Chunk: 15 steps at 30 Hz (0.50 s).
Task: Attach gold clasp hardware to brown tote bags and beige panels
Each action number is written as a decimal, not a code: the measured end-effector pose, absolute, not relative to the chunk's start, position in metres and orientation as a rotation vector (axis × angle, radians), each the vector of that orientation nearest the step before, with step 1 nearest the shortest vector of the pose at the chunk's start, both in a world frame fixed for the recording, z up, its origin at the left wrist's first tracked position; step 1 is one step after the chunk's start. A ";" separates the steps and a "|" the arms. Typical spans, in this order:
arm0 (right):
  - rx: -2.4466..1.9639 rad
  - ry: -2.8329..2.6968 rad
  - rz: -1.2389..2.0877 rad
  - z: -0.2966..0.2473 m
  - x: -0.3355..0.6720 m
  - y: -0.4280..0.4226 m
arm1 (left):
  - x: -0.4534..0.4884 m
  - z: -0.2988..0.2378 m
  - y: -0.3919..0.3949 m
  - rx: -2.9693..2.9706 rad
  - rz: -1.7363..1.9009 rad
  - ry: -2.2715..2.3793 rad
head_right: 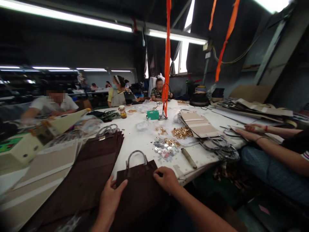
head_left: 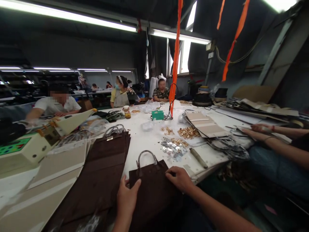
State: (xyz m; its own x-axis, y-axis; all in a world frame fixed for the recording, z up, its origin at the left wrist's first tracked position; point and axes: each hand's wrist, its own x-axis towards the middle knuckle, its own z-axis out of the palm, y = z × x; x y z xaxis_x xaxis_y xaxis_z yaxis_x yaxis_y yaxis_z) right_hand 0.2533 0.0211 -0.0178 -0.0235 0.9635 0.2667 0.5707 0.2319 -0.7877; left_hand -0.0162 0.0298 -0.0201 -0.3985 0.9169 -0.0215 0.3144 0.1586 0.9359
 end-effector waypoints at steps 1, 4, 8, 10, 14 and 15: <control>-1.429 -1.708 0.629 -0.016 0.256 0.023 | -0.016 -0.018 0.032 1.159 1.228 1.763; -1.418 -1.746 0.635 -0.011 0.264 0.032 | -0.013 -0.015 0.037 1.230 1.186 1.652; -1.560 -1.686 0.468 -0.007 0.289 0.059 | -0.014 -0.015 0.038 1.231 1.140 1.677; -1.685 -1.630 0.347 -0.005 0.311 0.074 | -0.015 -0.016 0.039 1.224 1.134 1.649; -1.861 -1.630 0.197 0.002 0.339 0.088 | -0.012 -0.013 0.033 1.213 1.176 1.591; -1.871 -1.654 0.177 0.005 0.332 0.092 | -0.010 -0.011 0.028 1.204 1.194 1.604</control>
State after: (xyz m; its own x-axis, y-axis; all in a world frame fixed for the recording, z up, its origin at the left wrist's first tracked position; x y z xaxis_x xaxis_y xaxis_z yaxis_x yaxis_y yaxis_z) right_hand 0.3321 0.0923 0.0049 0.2041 0.9324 0.2983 0.8481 -0.0162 -0.5296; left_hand -0.0105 0.0278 -0.0106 -0.2416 0.9691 -0.0500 0.2301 0.1073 0.9672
